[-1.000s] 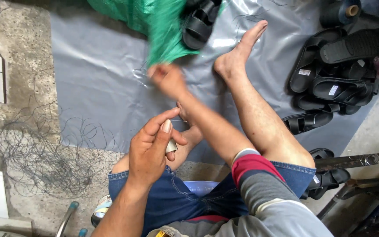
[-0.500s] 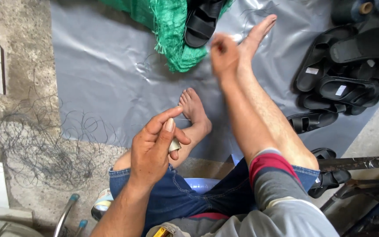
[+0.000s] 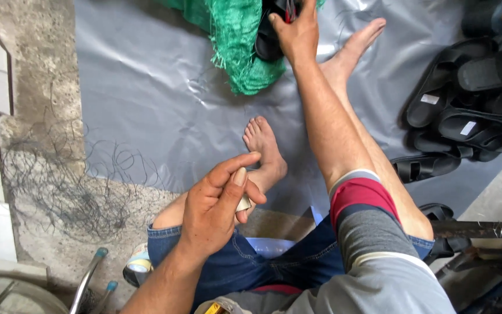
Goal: Hand-sewing a leather strap onto a sandal using a needle and thread to repair it.
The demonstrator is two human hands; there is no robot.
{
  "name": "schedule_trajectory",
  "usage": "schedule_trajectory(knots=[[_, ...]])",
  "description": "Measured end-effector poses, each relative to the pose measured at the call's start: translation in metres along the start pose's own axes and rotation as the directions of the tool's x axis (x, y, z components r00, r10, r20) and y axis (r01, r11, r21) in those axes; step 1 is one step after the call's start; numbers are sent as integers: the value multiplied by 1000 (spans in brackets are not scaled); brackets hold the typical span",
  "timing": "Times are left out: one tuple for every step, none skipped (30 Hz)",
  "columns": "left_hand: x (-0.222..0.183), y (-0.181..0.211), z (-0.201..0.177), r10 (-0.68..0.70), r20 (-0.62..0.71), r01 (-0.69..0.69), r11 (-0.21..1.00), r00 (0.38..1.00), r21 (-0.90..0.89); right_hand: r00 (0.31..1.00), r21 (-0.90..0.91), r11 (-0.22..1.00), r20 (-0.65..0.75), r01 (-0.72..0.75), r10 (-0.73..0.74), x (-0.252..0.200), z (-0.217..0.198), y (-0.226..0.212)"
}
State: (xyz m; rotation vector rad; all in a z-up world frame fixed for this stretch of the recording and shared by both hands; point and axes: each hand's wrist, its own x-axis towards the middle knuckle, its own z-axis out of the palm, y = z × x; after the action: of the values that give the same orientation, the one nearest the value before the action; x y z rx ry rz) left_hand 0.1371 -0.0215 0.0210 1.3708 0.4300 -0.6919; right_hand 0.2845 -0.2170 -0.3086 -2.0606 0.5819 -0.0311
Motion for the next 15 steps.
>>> schedule_trajectory(knots=[[-1,1,0,0,-2,0,1000,1000,28,996,-196,977,-10,80,-84,5,3,6],[-1,2,0,-1,1,1,998,1000,56,986,-388,909,-5,152,-167,9,4,13],[-2,3,0,-12,0,12,998,1000,54,987,-391,909,0,146,-158,11,4,21],[-2,4,0,1,5,-2,998,1000,69,979,-494,847,45,194,-198,18,5,26],[-1,5,0,15,11,-16,996,1000,85,968,-588,772,94,242,-233,25,7,30],[-1,6,1,17,7,-18,996,1000,83,967,-587,771,97,248,-236,26,2,19],[-1,8,1,-10,13,8,995,1000,96,967,-625,740,191,251,-166,27,-2,7],[-2,9,3,-40,23,38,993,999,108,957,-663,703,278,256,-86,27,-10,-3],[-2,10,2,-41,23,38,994,999,104,956,-665,701,281,258,-86,28,-11,2],[-1,10,3,-27,26,24,994,999,107,960,-634,723,233,273,-159,31,-15,7],[-1,10,3,-12,28,9,994,1000,110,956,-602,743,182,292,-229,34,-18,12],[0,9,3,1,28,-4,994,1000,106,954,-604,739,179,300,-241,44,-20,21],[1,8,3,-10,7,9,997,1000,82,933,-550,763,93,338,-346,54,-21,29],[-1,7,3,-29,-17,30,998,999,58,900,-495,780,9,382,-435,59,-22,40],[0,6,2,-25,-21,26,998,999,52,897,-495,777,13,389,-441,74,-28,62]])
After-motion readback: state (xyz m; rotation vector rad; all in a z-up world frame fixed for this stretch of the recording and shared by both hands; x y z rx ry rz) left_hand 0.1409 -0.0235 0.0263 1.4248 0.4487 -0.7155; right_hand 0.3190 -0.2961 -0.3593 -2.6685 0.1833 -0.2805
